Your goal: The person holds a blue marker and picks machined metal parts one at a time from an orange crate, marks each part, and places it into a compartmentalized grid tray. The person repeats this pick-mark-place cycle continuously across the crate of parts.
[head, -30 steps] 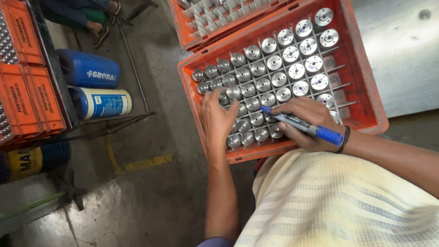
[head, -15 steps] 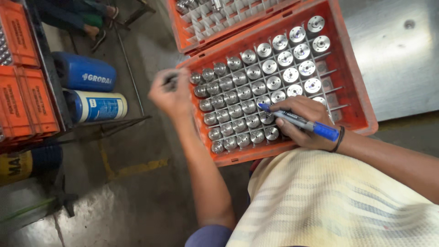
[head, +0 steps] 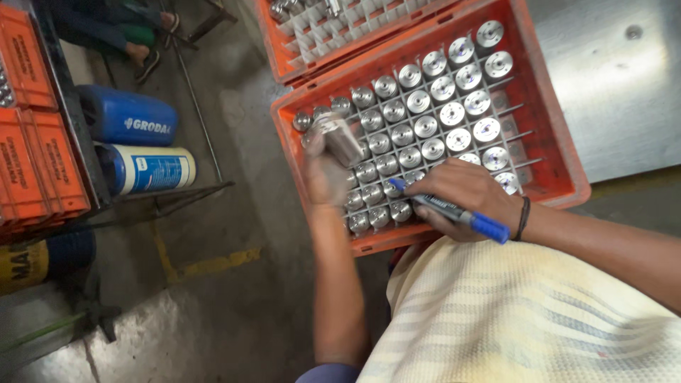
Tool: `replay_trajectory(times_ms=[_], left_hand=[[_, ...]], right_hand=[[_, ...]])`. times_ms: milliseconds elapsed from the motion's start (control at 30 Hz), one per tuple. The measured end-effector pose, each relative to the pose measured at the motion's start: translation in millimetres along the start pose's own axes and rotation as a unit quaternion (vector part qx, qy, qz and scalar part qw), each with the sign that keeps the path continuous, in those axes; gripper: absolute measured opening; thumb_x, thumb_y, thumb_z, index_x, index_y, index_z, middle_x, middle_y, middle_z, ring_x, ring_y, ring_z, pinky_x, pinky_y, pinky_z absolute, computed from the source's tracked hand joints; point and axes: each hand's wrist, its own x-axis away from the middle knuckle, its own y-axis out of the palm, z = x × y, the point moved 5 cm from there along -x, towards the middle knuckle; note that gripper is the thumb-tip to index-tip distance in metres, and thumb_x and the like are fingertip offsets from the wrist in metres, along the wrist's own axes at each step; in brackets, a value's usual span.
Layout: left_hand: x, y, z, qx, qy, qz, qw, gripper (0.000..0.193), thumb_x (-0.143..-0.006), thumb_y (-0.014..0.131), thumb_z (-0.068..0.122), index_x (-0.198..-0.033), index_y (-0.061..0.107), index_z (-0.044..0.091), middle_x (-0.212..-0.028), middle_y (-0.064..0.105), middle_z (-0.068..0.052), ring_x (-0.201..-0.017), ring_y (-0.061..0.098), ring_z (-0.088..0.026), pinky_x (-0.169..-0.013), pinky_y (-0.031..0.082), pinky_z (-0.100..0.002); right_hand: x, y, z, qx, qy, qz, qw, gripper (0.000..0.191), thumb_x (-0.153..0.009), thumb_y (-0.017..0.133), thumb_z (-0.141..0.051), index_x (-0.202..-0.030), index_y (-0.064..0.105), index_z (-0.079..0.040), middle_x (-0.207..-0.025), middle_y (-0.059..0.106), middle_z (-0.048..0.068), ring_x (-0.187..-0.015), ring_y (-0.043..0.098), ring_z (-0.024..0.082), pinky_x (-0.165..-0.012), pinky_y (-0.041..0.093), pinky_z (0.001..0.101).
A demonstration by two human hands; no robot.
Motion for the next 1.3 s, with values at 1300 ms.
replay_trajectory(times_ms=[1300], left_hand=[[-58.2, 11.9, 27.7, -0.735, 0.174, 0.039, 0.654, 0.040, -0.065, 0.089, 0.031, -0.092, 0.075, 0.005, -0.097, 0.071, -0.014, -0.088, 0.070, -0.036, -0.078, 0.056, -0.048]], right_hand=[[6.3, 10.4, 2.7, 0.020, 0.163, 0.093, 0.982, 0.023, -0.089, 0.071, -0.009, -0.110, 0.068, -0.001, -0.094, 0.072, 0.015, -0.083, 0.071, 0.027, -0.073, 0.055, 0.0359]])
